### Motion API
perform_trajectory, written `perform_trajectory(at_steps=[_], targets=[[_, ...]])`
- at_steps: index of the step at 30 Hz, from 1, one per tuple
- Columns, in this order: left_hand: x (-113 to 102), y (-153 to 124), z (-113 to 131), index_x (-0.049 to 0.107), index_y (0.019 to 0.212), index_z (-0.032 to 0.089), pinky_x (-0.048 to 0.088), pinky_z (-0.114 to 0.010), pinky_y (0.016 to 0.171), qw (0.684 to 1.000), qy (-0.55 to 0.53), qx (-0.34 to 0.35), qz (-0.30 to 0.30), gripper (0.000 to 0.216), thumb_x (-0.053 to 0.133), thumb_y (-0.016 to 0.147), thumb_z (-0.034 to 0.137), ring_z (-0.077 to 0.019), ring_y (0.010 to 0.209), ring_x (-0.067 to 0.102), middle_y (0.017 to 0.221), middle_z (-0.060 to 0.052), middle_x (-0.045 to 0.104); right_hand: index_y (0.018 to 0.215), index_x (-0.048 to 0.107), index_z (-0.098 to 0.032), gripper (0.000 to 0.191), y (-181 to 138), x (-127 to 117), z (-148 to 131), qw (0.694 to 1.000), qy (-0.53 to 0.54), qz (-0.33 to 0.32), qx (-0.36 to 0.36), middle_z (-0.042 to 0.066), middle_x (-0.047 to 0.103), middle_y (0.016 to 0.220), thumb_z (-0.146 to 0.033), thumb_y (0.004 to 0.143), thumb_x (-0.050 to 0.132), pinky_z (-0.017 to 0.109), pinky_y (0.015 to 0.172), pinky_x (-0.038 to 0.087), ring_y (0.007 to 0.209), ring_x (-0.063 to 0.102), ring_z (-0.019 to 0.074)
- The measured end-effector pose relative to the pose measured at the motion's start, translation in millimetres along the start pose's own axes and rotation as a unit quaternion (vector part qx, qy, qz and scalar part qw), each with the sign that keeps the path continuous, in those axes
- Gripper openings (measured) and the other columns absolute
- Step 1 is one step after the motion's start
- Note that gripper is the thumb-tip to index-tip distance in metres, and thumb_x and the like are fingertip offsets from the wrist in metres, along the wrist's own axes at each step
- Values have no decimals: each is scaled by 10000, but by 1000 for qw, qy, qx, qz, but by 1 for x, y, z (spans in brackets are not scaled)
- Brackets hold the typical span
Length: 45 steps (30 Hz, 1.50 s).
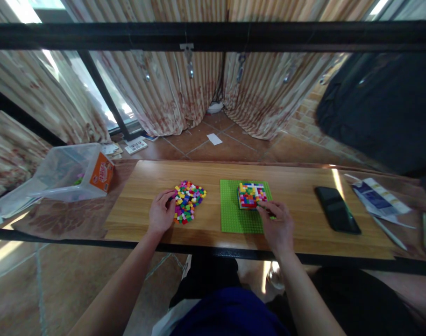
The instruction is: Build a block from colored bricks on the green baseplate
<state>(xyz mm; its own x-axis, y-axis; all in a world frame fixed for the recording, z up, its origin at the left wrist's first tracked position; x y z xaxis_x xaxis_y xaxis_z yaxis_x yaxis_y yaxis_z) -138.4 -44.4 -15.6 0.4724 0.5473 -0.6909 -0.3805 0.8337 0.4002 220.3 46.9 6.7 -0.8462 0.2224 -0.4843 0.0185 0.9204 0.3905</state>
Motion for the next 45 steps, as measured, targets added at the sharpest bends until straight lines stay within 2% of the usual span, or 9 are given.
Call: perform_trajectory(at_steps=[5,11,17,27,32,35,38,40,45], targets=[[1,0,-1,682,1064,182,487,-432,1038,1000,1,5,-1,271,487,902,276,-248,1124,622,1169,-104,679,887,787,-225,218,2,1,9,1000,-4,13,10,80,627,981,-392,822,665,353,712,512,893,599,209],[0,0,0,683,1065,179,491,-431,1035,1000,2,6,2,263,497,905,273,-246,1120,627,1169,-103,683,860,787,-221,235,1,4,23,994,80,15,79,88,645,1042,-422,756,725,338,713,513,926,623,211],[0,-1,-1,683,1072,181,490,-430,1040,1000,-1,3,1,269,492,908,276,-245,1132,623,1177,-99,683,917,770,-187,345,0,15,42,970,182,24,158,74,726,906,-432,674,773,359,757,514,821,644,196],[2,-1,-6,681,1063,193,488,-445,1044,1000,-1,6,4,266,493,913,305,-250,1130,623,1164,-95,683,916,756,-177,370,-2,20,45,953,228,24,196,72,735,876,-407,630,799,332,707,505,761,640,182],[3,-1,-7,685,1054,196,496,-452,1036,1000,-8,5,5,253,499,906,281,-249,1118,627,1168,-94,681,926,753,-175,372,-2,19,45,959,207,10,191,84,733,909,-428,654,776,348,725,508,791,647,198],[3,-1,-5,689,1034,204,503,-434,1029,1000,-15,1,13,233,505,899,252,-236,1104,632,1153,-85,687,953,757,-174,371,-2,9,34,978,140,6,156,97,715,930,-450,705,745,355,700,506,806,639,212],[2,-2,-1,687,1039,204,507,-417,1024,1000,-14,-2,16,230,506,898,220,-225,1103,633,1145,-81,688,954,764,-190,326,-2,-4,3,997,6,58,44,116,681,1032,-454,770,711,386,731,508,922,621,249],[2,-3,1,688,1039,209,508,-406,1022,1000,-16,-5,19,227,511,896,203,-217,1101,635,1141,-75,690,954,757,-194,275,-6,0,-22,998,-8,64,-28,111,679,1040,-422,834,662,416,801,515,969,622,255],[3,-4,-1,687,1043,202,503,-409,1027,1000,-10,-12,19,214,524,904,199,-219,1112,632,1151,-78,691,970,742,-215,231,-22,60,-70,984,15,-104,-141,81,682,988,-313,925,538,412,884,505,941,627,223]])
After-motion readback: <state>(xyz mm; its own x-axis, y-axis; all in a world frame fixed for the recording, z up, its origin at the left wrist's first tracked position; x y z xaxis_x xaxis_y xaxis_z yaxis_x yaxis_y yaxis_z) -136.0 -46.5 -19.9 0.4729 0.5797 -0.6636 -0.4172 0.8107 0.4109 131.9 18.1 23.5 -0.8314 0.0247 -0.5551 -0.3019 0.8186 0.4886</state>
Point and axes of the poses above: each hand's wrist, its own y-axis towards the middle knuckle, its own x-axis out of the palm, z = x × y, the point moved 5 cm from there along y, towards the middle knuckle
